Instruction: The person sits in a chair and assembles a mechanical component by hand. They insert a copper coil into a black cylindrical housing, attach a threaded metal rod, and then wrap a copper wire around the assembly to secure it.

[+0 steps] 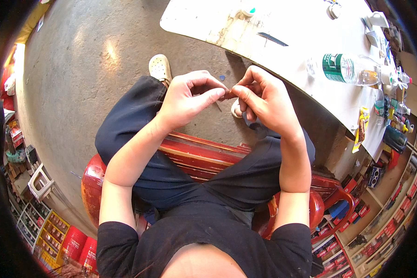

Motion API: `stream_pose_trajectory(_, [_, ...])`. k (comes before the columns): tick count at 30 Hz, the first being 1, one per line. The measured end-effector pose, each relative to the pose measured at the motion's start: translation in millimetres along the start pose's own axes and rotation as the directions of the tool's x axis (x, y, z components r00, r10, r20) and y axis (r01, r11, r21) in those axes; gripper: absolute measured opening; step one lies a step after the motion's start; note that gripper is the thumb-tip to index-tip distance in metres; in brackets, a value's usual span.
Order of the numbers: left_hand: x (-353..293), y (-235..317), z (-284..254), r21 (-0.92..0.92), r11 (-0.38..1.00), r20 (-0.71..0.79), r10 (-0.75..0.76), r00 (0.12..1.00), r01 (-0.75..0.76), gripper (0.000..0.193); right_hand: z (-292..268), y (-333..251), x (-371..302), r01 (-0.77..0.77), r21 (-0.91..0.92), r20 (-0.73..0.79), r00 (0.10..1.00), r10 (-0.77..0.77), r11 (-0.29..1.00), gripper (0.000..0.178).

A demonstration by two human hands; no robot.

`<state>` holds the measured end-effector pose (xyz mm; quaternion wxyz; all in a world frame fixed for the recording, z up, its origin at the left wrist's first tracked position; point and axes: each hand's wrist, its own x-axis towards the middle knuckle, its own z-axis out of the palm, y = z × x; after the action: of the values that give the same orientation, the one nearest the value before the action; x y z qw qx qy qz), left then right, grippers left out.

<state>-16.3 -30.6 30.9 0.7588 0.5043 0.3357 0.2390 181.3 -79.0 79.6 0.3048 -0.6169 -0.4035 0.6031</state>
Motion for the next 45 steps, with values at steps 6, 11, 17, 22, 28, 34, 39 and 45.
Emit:
stream_pose_trajectory(6, [-4.2,-5.8,9.0,0.134,0.989,-0.153,0.076,0.985,-0.056,0.006,5.0,0.7,1.0,0.024,0.042,-0.033,0.999,-0.022,0.999,0.013])
stream_pose_trajectory(11, [-6.1,0.6,8.1,-0.064,0.997,-0.169,-0.047,0.985,0.037,0.007,3.6,6.0,2.7,0.08,-0.011,-0.016,0.997,-0.08,0.997,0.012])
stream_pose_trajectory(17, [-8.4,-0.8,8.9,-0.142,0.989,-0.147,-0.066,0.987,0.045,0.008,5.2,9.4,4.5,0.105,-0.021,-0.03,0.994,-0.105,0.994,0.01])
stream_pose_trajectory(22, [-10.4,-8.9,18.4,0.083,0.988,-0.18,0.145,0.973,-0.132,0.009,18.3,11.4,6.1,0.192,0.121,-0.17,0.971,-0.17,0.974,0.011])
stream_pose_trajectory(28, [-10.0,-20.7,22.7,0.08,0.988,-0.181,0.144,0.973,-0.131,0.013,13.9,10.7,5.8,0.145,0.427,-0.131,0.987,-0.097,0.893,0.011])
stream_pose_trajectory(34, [5.1,-11.3,0.4,0.104,0.988,0.012,0.114,0.993,-0.115,0.012,-11.5,-0.7,2.5,-0.097,0.336,0.264,0.965,0.006,0.937,0.014])
stream_pose_trajectory(39, [1.2,-1.3,-0.8,0.006,0.999,0.004,-0.043,0.999,0.043,0.01,-8.9,-3.7,0.4,-0.06,0.028,0.138,0.989,0.055,0.998,0.015])
stream_pose_trajectory(45, [1.1,-6.3,3.5,0.368,0.91,-0.103,0.242,0.965,-0.189,0.008,2.7,-0.4,1.4,-0.028,-0.039,-0.008,1.0,0.027,0.999,0.012])
